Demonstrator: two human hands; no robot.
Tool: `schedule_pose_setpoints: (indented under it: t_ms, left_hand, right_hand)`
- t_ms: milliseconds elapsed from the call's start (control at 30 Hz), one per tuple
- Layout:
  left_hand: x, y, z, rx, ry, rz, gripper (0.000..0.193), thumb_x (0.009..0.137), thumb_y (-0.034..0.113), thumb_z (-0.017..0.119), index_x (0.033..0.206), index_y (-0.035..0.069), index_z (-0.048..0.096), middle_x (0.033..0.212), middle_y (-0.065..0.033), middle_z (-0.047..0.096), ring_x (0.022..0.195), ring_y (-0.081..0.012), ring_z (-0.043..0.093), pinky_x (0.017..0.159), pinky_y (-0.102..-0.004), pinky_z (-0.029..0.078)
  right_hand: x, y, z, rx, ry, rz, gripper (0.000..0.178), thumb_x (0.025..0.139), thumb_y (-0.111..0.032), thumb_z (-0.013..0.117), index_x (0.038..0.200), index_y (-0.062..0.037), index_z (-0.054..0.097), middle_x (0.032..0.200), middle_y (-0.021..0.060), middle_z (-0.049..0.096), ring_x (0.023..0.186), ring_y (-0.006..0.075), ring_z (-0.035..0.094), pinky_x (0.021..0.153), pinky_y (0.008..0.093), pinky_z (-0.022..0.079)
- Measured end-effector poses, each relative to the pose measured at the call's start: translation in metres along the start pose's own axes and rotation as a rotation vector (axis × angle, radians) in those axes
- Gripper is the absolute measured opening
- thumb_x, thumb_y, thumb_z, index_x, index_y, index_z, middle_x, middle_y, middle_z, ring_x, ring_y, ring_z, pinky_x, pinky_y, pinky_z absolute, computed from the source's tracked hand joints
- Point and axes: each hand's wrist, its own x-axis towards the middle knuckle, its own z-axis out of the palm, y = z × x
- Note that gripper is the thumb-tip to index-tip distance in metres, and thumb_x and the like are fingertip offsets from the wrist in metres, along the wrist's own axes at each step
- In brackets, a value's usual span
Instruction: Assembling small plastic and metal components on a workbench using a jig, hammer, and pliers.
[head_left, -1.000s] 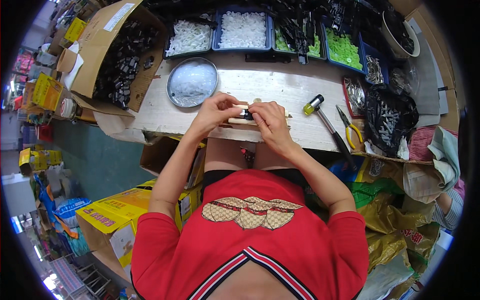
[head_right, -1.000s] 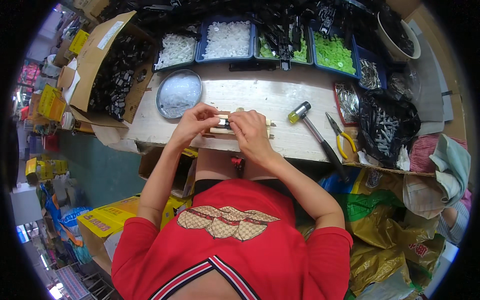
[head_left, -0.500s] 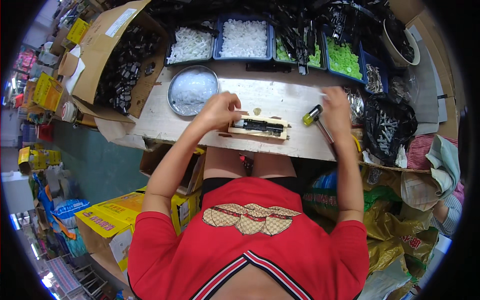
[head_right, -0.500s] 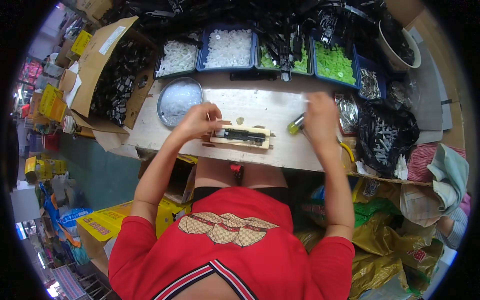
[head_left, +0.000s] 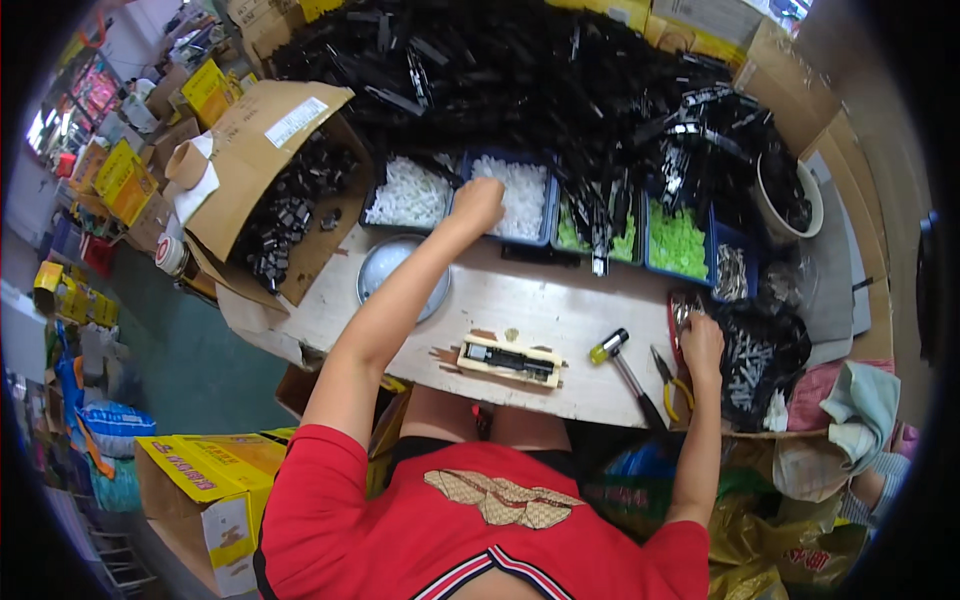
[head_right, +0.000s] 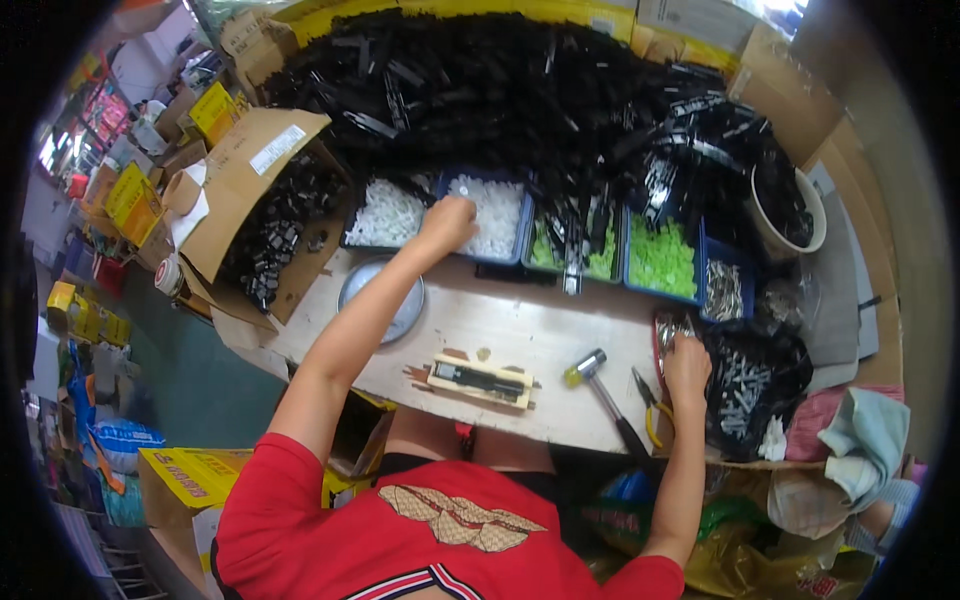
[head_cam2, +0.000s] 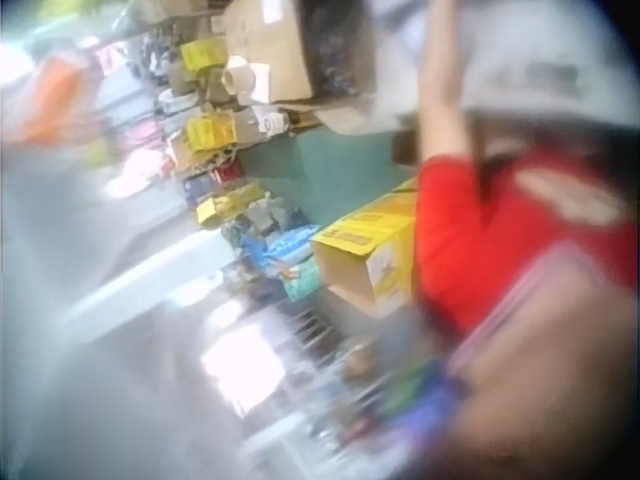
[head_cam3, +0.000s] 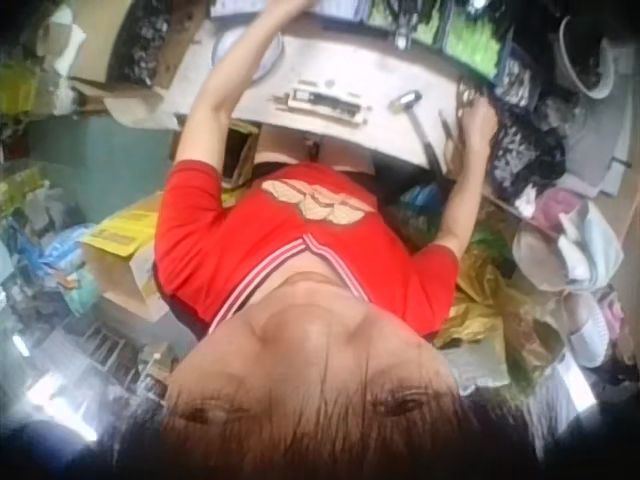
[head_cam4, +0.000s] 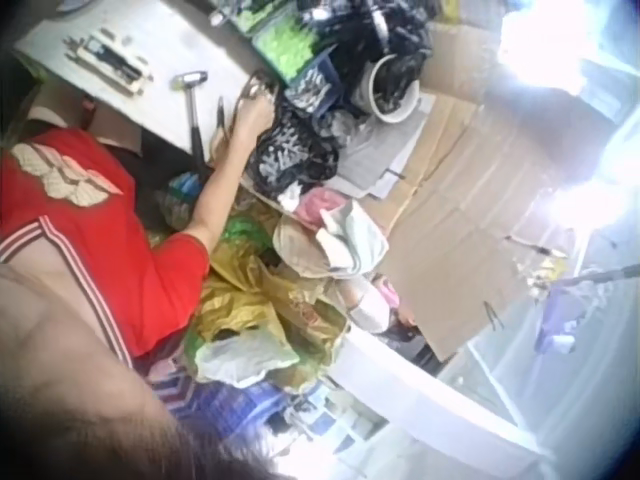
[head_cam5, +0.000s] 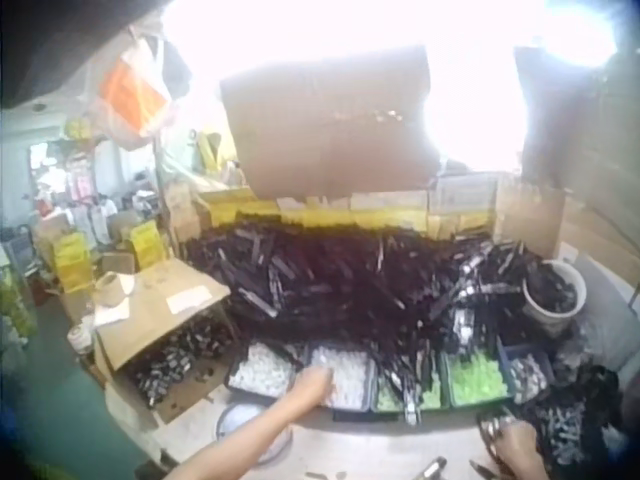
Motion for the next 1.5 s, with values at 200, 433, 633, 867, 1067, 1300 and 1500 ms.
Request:
schedule_pose_setpoints:
  t_ms: [200,433,633,867,1067,1300,1500]
  left_hand:
    - [-0.004,-0.006,-0.004,-0.292,0.202,0.018,0.012,0.064,0.010,0.062,0.072,0.000,0.063,0.070,-0.0156,0.062,0.063,-0.0280,0.061,0.059,-0.0351,0.050]
    - [-0.071,0.023,-0.032,-1.565,-0.106,-0.252,0.019,0.079,0.003,0.061,0.097,-0.004,0.058,0.081,-0.0102,0.062,0.062,-0.0121,0.057,0.050,-0.0238,0.049]
    - [-0.148,0.051,-0.017,-1.890,-0.185,-0.343,0.012,0.084,0.008,0.057,0.093,0.000,0.056,0.083,-0.0148,0.063,0.060,-0.0139,0.060,0.046,-0.0261,0.050]
    - [-0.181,0.059,-0.005,-2.165,-0.242,-0.571,0.017,0.084,0.005,0.056,0.100,0.000,0.054,0.095,-0.0167,0.061,0.070,-0.0148,0.056,0.060,-0.0263,0.048]
    - [-0.192,0.064,-0.006,-2.193,-0.258,-0.606,0.018,0.084,0.006,0.056,0.101,0.000,0.054,0.085,-0.0086,0.059,0.071,-0.0149,0.056,0.061,-0.0273,0.048]
    - [-0.196,0.065,-0.006,-2.189,-0.193,-0.603,0.019,0.085,0.007,0.054,0.103,0.000,0.054,0.082,-0.0067,0.058,0.072,-0.0157,0.057,0.063,-0.0302,0.049]
    - [-0.197,0.066,-0.006,-2.240,-0.172,-0.650,0.019,0.086,0.007,0.053,0.104,0.000,0.054,0.084,-0.0077,0.059,0.073,-0.0163,0.057,0.064,-0.0313,0.049]
  right_hand:
    - [0.001,0.013,0.000,0.283,0.103,-0.001,0.006,0.073,-0.004,0.053,0.077,-0.0009,0.057,0.077,0.0197,0.059,0.074,0.0374,0.057,0.065,0.0446,0.044]
    - [-0.011,-0.010,-0.010,1.036,0.037,0.007,0.006,0.074,-0.001,0.058,0.081,0.0012,0.058,0.067,0.0035,0.055,0.065,0.0140,0.055,0.059,0.0274,0.044]
    - [-0.035,-0.111,-0.025,1.338,-0.212,-0.138,0.006,0.081,-0.002,0.057,0.087,0.0010,0.058,0.079,0.0026,0.057,0.073,0.0098,0.055,0.067,0.0216,0.045]
    - [-0.055,-0.189,-0.014,1.017,0.259,-0.721,0.018,0.073,0.007,0.060,0.087,-0.0041,0.055,0.081,0.0074,0.055,0.076,0.0218,0.053,0.068,0.0289,0.041]
    - [-0.057,-0.202,-0.007,0.950,0.379,-0.709,0.016,0.072,-0.002,0.062,0.084,-0.0087,0.054,0.078,0.0041,0.053,0.072,0.0211,0.049,0.066,0.0316,0.032]
    - [-0.055,-0.207,-0.008,0.802,0.494,-0.804,0.019,0.067,-0.002,0.063,0.082,-0.0095,0.053,0.077,0.0013,0.053,0.069,0.0188,0.049,0.067,0.0321,0.031]
    - [-0.054,-0.209,-0.009,0.727,0.538,-0.844,0.024,0.062,-0.001,0.062,0.083,-0.0102,0.053,0.076,-0.0013,0.054,0.068,0.0163,0.049,0.069,0.0324,0.030]
